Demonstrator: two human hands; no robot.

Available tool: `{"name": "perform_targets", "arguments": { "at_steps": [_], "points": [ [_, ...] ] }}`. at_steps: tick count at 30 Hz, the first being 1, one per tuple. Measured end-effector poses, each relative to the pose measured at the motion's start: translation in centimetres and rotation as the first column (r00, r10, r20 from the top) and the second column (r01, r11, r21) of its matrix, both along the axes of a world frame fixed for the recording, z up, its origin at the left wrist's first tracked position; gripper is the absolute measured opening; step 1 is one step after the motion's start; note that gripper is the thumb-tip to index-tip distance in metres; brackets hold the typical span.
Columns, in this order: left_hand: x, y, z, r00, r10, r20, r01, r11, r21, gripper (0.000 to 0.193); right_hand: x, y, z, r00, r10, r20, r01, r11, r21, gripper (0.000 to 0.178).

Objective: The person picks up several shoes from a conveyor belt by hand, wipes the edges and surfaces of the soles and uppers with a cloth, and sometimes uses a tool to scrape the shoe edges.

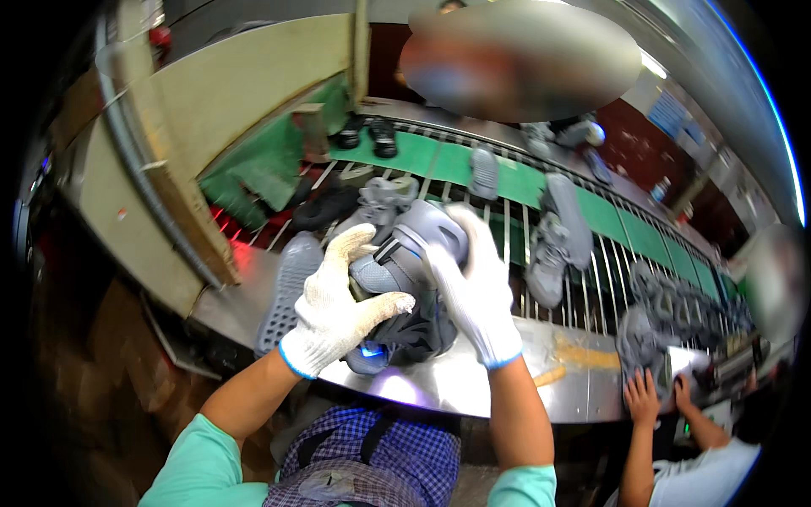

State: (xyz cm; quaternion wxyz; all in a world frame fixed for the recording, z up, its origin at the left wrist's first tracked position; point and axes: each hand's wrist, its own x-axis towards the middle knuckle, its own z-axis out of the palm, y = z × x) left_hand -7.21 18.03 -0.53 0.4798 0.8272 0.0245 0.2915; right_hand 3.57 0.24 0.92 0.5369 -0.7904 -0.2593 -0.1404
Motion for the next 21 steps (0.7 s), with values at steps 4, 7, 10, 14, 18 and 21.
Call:
{"name": "perform_targets", "arguments": {
  "at_steps": [4,7,10,14,18,21],
  "points": [
    [2.8,-2.1,1.1,0.994,-0.100,-0.046,0.099,0.995,-0.019,0.079,2.4,0.1,-0.1,0.974,-0.158,0.165,0.143,0.985,0.095,0.051],
    [6.0,-0.9,0.3,0.982,-0.166,-0.087,0.149,0.974,-0.173,0.074,2.4,-0.8,-5.1,0.992,-0.125,-0.021,0.126,0.964,0.233,0.060],
    [8.6,2.7,-2.3,0.988,-0.131,-0.079,0.111,0.970,-0.218,0.070,1.5,-2.6,-15.9,0.976,-0.019,-0.216,0.018,1.000,-0.003,0.070],
    [10.5,5.5,-3.4,0.981,-0.164,-0.100,0.093,0.862,-0.498,0.067,-4.5,-3.8,-18.4,0.925,0.008,-0.380,-0.017,1.000,-0.020,0.067],
    [9.8,5.4,-3.2,0.980,-0.153,-0.124,0.092,0.912,-0.400,0.070,-4.9,-4.8,-17.7,0.954,-0.027,-0.298,-0.005,0.994,-0.107,0.064],
    [6.4,1.2,-1.4,0.959,-0.284,0.016,0.276,0.915,-0.293,0.076,-4.5,-5.4,-13.6,0.961,0.082,-0.263,-0.001,0.955,0.296,0.081]
  ]
}}
